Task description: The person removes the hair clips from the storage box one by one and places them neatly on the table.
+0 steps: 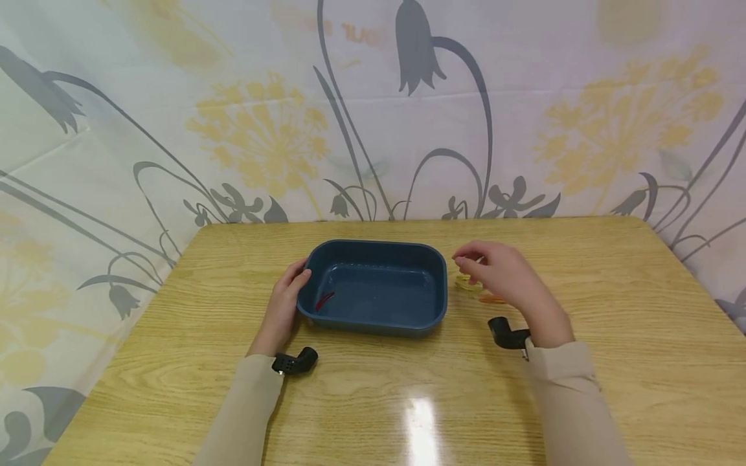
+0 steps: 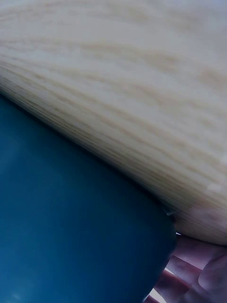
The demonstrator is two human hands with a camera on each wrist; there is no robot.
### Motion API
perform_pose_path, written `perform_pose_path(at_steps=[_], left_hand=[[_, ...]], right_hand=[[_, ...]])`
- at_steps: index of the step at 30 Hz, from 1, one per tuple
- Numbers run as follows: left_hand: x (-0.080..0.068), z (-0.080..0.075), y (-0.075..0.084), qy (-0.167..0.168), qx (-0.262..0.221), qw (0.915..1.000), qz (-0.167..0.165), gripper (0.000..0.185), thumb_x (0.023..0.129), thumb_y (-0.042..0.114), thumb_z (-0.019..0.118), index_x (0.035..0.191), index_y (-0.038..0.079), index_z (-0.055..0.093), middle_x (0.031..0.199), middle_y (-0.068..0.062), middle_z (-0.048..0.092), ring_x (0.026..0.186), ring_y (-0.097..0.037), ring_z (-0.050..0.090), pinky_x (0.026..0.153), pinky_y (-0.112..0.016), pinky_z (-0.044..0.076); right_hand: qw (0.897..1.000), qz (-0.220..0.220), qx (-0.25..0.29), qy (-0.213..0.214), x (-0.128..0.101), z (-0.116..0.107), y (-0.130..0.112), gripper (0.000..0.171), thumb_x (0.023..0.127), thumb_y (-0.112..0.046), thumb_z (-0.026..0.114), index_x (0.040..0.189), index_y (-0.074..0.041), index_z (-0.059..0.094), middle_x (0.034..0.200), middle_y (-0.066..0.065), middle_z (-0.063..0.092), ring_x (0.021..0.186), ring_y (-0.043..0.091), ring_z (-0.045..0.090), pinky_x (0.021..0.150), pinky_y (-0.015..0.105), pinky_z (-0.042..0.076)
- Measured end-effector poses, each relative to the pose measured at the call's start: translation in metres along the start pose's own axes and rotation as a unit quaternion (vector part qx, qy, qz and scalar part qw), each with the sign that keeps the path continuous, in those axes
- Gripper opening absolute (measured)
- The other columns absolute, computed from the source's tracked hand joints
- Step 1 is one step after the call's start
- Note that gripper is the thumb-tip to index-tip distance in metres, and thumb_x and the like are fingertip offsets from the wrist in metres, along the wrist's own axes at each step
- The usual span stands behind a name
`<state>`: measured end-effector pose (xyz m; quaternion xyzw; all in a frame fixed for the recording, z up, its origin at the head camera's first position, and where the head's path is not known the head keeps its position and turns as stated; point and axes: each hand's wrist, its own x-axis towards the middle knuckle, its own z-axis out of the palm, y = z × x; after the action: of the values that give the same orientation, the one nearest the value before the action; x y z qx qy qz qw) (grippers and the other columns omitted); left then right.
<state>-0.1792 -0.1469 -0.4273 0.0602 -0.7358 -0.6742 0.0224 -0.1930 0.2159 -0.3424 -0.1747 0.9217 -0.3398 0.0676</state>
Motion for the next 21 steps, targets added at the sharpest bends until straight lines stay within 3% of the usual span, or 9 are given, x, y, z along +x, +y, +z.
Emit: perform_pose_path(at_steps=[7,14,21], left_hand=[[0.0,0.0,0.0,0.0,0.0,1.0,0.001,0.038,0.093,0.038,0.05,0.129,0.025,0.049,0.131,0.006,0.048,0.124,-0.013,0.041,0.108,-0.036,0.028],[-0.002,-0.001,0.005,-0.01,-0.006,0.9999,-0.011,0.038,0.094,0.038,0.05,0.13,0.025,0.048,0.132,0.006,0.047,0.125,-0.012,0.04,0.108,-0.035,0.028],[-0.014,0.0,0.025,-0.023,0.003,0.9996,-0.014,0.041,0.096,0.03,0.046,0.135,0.017,0.044,0.138,-0.001,0.043,0.129,-0.018,0.037,0.109,-0.038,0.027]], right_hand=[[1.0,-0.004,0.005,-0.01,0.0,0.005,-0.012,0.04,0.094,-0.044,0.046,0.118,-0.015,0.058,0.098,0.006,0.061,0.082,0.023,0.058,0.064,0.034,0.049],[1.0,-0.025,-0.004,-0.015,0.0,0.009,-0.023,0.037,0.093,-0.044,0.047,0.114,-0.016,0.06,0.087,0.004,0.06,0.071,0.02,0.055,0.053,0.033,0.046],[0.998,-0.043,-0.017,-0.029,0.0,0.015,-0.035,0.033,0.094,-0.04,0.049,0.113,-0.016,0.061,0.095,0.004,0.064,0.079,0.019,0.058,0.062,0.032,0.045]])
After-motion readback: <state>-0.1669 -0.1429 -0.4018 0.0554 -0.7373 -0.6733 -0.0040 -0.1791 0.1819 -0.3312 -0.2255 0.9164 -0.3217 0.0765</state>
